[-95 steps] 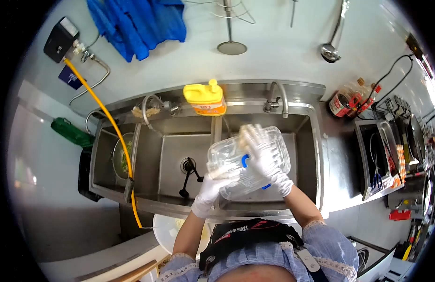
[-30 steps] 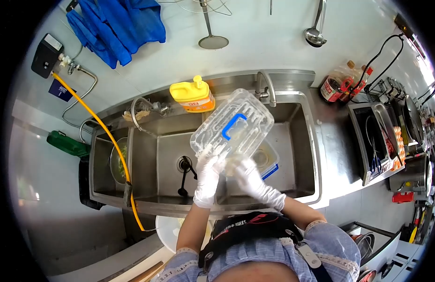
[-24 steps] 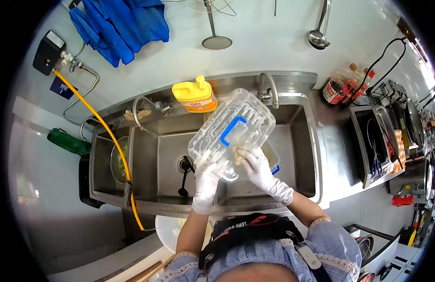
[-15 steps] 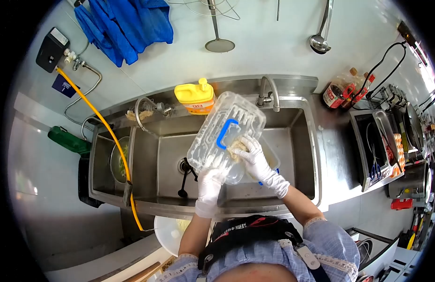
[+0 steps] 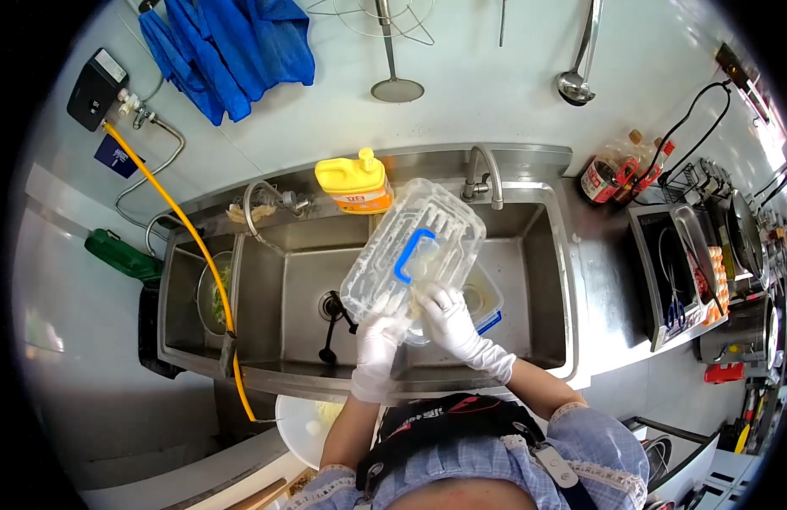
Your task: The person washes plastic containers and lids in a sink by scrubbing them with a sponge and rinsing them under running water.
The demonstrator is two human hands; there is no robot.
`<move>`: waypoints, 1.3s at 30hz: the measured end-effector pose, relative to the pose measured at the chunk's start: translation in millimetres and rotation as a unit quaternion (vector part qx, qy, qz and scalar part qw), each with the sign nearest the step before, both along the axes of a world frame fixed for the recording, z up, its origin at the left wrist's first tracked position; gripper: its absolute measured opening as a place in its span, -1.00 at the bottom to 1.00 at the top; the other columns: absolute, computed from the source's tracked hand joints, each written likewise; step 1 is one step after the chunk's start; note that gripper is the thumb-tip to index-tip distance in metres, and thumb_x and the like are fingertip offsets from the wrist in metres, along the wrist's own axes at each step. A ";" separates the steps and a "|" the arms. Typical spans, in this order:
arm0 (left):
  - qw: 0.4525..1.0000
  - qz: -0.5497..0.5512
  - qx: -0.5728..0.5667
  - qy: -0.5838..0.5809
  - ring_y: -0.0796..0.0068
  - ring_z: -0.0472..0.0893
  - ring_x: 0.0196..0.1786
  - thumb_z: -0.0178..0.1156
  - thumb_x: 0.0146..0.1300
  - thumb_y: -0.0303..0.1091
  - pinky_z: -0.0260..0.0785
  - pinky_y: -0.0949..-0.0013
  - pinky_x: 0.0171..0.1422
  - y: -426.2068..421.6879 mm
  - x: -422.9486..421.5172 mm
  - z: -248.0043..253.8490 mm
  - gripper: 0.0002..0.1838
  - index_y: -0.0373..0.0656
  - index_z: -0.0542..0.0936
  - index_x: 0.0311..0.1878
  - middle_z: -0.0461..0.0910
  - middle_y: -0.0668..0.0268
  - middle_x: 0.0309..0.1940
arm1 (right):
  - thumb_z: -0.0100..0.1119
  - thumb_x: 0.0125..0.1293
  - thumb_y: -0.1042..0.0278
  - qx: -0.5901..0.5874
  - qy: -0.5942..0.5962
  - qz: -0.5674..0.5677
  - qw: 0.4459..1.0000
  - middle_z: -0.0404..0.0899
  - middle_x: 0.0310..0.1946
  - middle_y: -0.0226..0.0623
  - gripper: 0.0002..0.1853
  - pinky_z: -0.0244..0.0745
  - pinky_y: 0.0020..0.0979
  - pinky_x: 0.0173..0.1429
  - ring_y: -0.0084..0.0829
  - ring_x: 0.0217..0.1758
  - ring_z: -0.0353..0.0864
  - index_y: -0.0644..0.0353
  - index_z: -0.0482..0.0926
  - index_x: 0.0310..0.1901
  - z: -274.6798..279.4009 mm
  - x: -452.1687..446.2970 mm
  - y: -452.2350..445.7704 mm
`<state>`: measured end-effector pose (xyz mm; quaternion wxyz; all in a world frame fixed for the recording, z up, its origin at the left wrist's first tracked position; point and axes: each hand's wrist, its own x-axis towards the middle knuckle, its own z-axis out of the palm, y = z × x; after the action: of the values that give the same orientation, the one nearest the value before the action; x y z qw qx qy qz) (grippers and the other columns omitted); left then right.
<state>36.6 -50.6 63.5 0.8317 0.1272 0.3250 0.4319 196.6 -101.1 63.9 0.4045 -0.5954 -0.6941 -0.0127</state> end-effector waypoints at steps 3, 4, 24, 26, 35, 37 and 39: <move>0.999 -0.036 0.020 -0.003 0.15 0.55 0.02 0.00 0.06 -0.64 0.47 0.23 0.09 0.7 -7.2 -0.3 -0.62 -0.39 0.44 0.02 0.48 -0.03 0.02 | 0.11 -0.03 0.51 -0.034 0.019 -0.038 0.999 0.43 -0.09 -0.09 -0.61 0.32 -0.19 -0.01 -0.14 -0.03 0.42 0.17 0.48 -0.06 -22.5 38.6 14.4; 0.999 -0.034 0.020 -0.002 0.15 0.55 0.02 0.00 0.06 -0.64 0.47 0.23 0.09 -3.1 -7.1 7.5 -0.62 -0.39 0.44 0.02 0.48 -0.03 0.02 | 0.10 0.00 0.52 -0.022 0.067 -0.068 0.995 0.42 -0.06 -0.09 -0.60 0.32 -0.19 0.02 -0.12 -0.02 0.42 0.17 0.47 -0.03 -17.9 50.5 24.6; 0.760 -0.008 0.441 0.478 0.75 0.32 -0.53 0.11 -0.06 -0.64 0.22 0.56 -0.47 25.5 -18.9 15.4 -0.88 -0.37 0.56 -0.39 0.40 0.45 -0.66 | 0.19 -0.07 0.43 -0.127 -0.061 0.110 0.984 0.39 -0.12 -0.15 -0.44 0.41 -0.22 0.00 -0.14 -0.03 0.41 0.07 0.45 0.09 37.4 69.8 30.0; 0.730 -0.007 0.476 0.489 0.75 0.30 -0.54 0.11 -0.09 -0.63 0.21 0.54 -0.48 27.0 -15.3 24.4 -0.87 -0.42 0.53 -0.39 0.38 0.40 -0.69 | 0.22 -0.09 0.42 -0.120 -0.119 0.144 0.975 0.38 -0.16 -0.18 -0.37 0.42 -0.23 -0.05 -0.17 -0.07 0.42 0.02 0.41 0.16 43.5 60.0 28.7; 0.753 -0.056 0.423 0.501 0.74 0.31 -0.56 0.15 -0.07 -0.57 0.21 0.54 -0.48 29.4 -12.2 34.6 -0.93 -0.39 0.51 -0.47 0.39 0.38 -0.71 | 0.01 0.03 0.41 -0.077 -0.303 0.042 0.949 0.39 -0.30 -0.26 -0.51 0.41 -0.31 -0.25 -0.32 -0.24 0.45 0.03 0.43 0.09 40.2 31.9 32.5; 0.752 -0.027 0.427 0.502 0.73 0.32 -0.57 0.15 -0.06 -0.58 0.21 0.53 -0.49 28.4 -12.9 21.6 -0.94 -0.38 0.51 -0.49 0.40 0.40 -0.71 | 0.07 0.00 0.41 -0.086 -0.282 0.041 0.955 0.41 -0.30 -0.25 -0.58 0.43 -0.28 -0.23 -0.28 -0.23 0.47 0.05 0.45 -0.01 37.8 29.6 35.0; 0.817 -0.007 0.356 0.454 0.63 0.56 -0.33 0.04 -0.04 -0.72 0.39 0.57 -0.25 35.5 -20.7 -7.3 -0.71 -0.39 0.61 -0.21 0.64 0.31 -0.36 | 0.12 -0.04 0.40 -0.142 -0.235 0.049 0.960 0.42 -0.29 -0.23 -0.57 0.44 -0.27 -0.22 -0.25 -0.20 0.48 0.07 0.46 -0.03 17.3 31.2 31.5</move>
<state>15.9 -15.1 56.3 0.4898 0.5981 0.4886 0.4045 227.7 -69.6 81.2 0.1412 -0.5926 -0.7923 -0.0338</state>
